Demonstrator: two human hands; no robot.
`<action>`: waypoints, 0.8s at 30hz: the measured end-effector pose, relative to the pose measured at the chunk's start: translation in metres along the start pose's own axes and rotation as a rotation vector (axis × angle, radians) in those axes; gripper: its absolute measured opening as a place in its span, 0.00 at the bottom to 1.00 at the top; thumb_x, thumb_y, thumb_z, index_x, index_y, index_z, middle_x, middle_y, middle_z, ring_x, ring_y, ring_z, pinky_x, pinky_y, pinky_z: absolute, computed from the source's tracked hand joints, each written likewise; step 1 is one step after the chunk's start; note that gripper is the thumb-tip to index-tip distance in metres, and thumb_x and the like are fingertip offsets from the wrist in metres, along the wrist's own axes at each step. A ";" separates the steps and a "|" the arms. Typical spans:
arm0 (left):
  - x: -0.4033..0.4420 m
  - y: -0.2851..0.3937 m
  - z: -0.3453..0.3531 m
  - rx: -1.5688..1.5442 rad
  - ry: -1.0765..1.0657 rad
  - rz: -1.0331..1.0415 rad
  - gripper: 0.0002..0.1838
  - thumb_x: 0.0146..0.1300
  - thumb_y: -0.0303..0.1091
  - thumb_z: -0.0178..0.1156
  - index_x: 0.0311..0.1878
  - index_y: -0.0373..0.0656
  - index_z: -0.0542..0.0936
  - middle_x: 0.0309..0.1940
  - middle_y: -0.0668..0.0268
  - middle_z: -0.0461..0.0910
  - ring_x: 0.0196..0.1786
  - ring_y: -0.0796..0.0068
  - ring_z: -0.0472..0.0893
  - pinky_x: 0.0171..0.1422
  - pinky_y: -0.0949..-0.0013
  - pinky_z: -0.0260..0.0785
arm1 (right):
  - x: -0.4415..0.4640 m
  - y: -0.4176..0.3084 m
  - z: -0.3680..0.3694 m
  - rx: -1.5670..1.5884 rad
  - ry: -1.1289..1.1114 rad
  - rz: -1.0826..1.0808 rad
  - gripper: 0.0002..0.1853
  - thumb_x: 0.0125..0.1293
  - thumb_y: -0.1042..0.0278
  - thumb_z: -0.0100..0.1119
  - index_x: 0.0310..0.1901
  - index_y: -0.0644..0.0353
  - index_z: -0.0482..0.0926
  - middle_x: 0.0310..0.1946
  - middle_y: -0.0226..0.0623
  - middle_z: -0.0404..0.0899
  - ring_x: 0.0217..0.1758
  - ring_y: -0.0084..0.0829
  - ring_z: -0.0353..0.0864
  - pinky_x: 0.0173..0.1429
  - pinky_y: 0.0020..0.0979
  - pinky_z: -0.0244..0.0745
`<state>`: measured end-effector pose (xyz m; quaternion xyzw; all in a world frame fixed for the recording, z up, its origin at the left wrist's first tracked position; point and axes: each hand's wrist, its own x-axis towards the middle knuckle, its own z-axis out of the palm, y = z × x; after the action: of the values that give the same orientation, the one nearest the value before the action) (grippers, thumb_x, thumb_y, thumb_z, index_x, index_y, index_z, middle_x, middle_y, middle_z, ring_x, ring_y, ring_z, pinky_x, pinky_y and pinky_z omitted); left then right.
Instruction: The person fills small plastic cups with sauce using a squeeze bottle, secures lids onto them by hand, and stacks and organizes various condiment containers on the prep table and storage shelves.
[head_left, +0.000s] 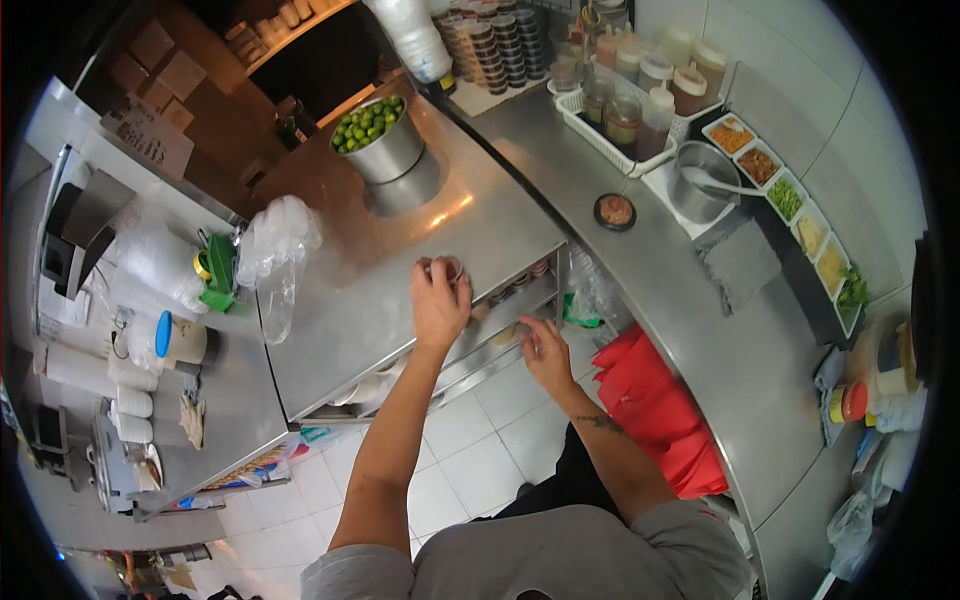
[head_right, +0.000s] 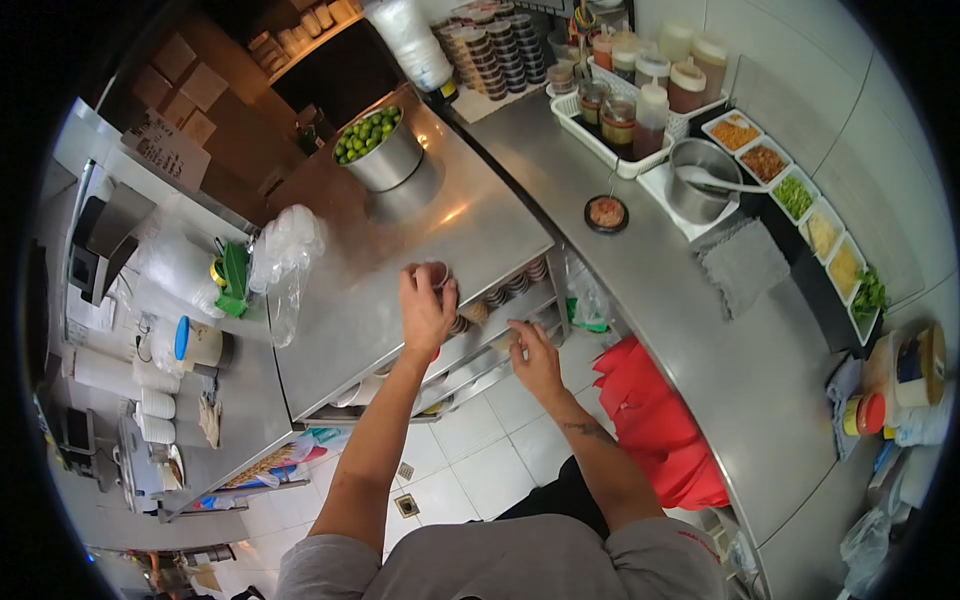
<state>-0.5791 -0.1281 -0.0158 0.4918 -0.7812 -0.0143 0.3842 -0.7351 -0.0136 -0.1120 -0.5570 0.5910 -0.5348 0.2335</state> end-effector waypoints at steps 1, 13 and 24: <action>-0.001 0.000 0.001 -0.008 -0.005 -0.017 0.16 0.60 0.32 0.62 0.48 0.38 0.73 0.46 0.46 0.71 0.48 0.44 0.73 0.55 0.51 0.67 | 0.004 -0.011 -0.010 0.019 0.018 -0.017 0.18 0.60 0.77 0.60 0.54 0.58 0.77 0.31 0.37 0.71 0.31 0.34 0.74 0.37 0.32 0.73; 0.002 -0.006 0.005 0.030 -0.021 -0.120 0.19 0.57 0.30 0.62 0.50 0.37 0.71 0.45 0.47 0.71 0.49 0.45 0.72 0.56 0.51 0.66 | 0.115 -0.059 -0.128 0.113 0.165 -0.045 0.09 0.61 0.75 0.63 0.43 0.60 0.80 0.20 0.29 0.65 0.22 0.20 0.62 0.26 0.25 0.63; 0.299 0.033 0.075 -0.273 0.072 0.221 0.14 0.56 0.23 0.61 0.47 0.39 0.75 0.39 0.55 0.73 0.44 0.53 0.74 0.50 0.55 0.67 | 0.094 -0.030 -0.185 -0.483 0.320 0.205 0.06 0.60 0.74 0.62 0.39 0.60 0.79 0.21 0.34 0.69 0.20 0.28 0.67 0.27 0.30 0.65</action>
<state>-0.7167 -0.3707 0.1199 0.3466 -0.8070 -0.0605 0.4743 -0.9101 -0.0247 0.0038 -0.4424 0.7834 -0.4336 0.0510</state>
